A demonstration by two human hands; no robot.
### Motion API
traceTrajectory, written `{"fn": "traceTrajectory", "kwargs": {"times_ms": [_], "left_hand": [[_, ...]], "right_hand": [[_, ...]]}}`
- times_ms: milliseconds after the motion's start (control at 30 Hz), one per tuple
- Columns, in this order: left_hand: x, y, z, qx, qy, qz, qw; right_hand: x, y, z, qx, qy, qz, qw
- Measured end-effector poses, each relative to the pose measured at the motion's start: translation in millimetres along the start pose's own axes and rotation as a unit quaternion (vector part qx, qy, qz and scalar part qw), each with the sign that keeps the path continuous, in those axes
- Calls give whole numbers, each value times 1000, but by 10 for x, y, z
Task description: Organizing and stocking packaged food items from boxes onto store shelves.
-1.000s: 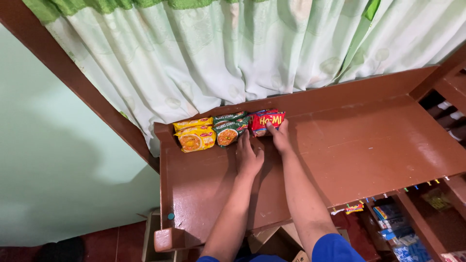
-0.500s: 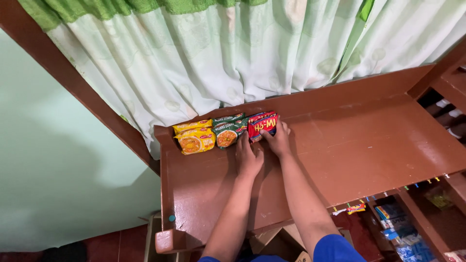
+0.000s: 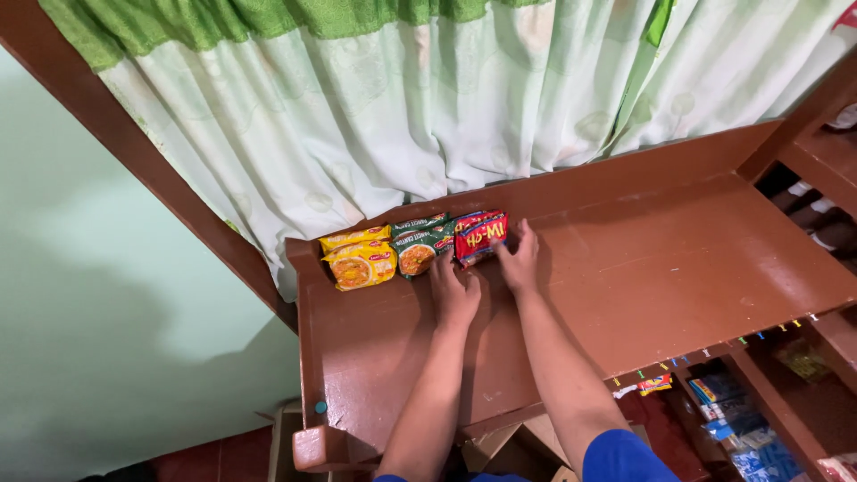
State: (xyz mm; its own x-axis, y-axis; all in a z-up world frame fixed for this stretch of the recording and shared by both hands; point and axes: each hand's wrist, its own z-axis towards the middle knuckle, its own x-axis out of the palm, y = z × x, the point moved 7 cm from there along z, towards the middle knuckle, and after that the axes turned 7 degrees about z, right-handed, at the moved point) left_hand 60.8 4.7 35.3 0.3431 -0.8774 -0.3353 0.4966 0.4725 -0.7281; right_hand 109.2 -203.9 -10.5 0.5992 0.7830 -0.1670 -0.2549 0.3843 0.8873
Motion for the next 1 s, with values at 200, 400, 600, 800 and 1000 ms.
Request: {"fn": "traceTrajectory", "kwargs": {"times_ms": [200,400,600,800,1000], "left_hand": [[104,117,-29,20,-33,-17,999],[-6,-88,-39,-2,8,-26,1000],[-2,-890,-211,48,88,-161,982],[404,-1636,-812,-59,271,-253,927],[742,-1964,-2002,-105,398,-336,847]], "right_hand": [[-200,54,-551,77,-93,39,992],[-305,189,-991,176,-62,154,970],[-952,759,-1194,58,-20,179,982],[-2022,988,-1630,83,-123,191,970],[-3054,948,-2658,148,-216,214,941]]}}
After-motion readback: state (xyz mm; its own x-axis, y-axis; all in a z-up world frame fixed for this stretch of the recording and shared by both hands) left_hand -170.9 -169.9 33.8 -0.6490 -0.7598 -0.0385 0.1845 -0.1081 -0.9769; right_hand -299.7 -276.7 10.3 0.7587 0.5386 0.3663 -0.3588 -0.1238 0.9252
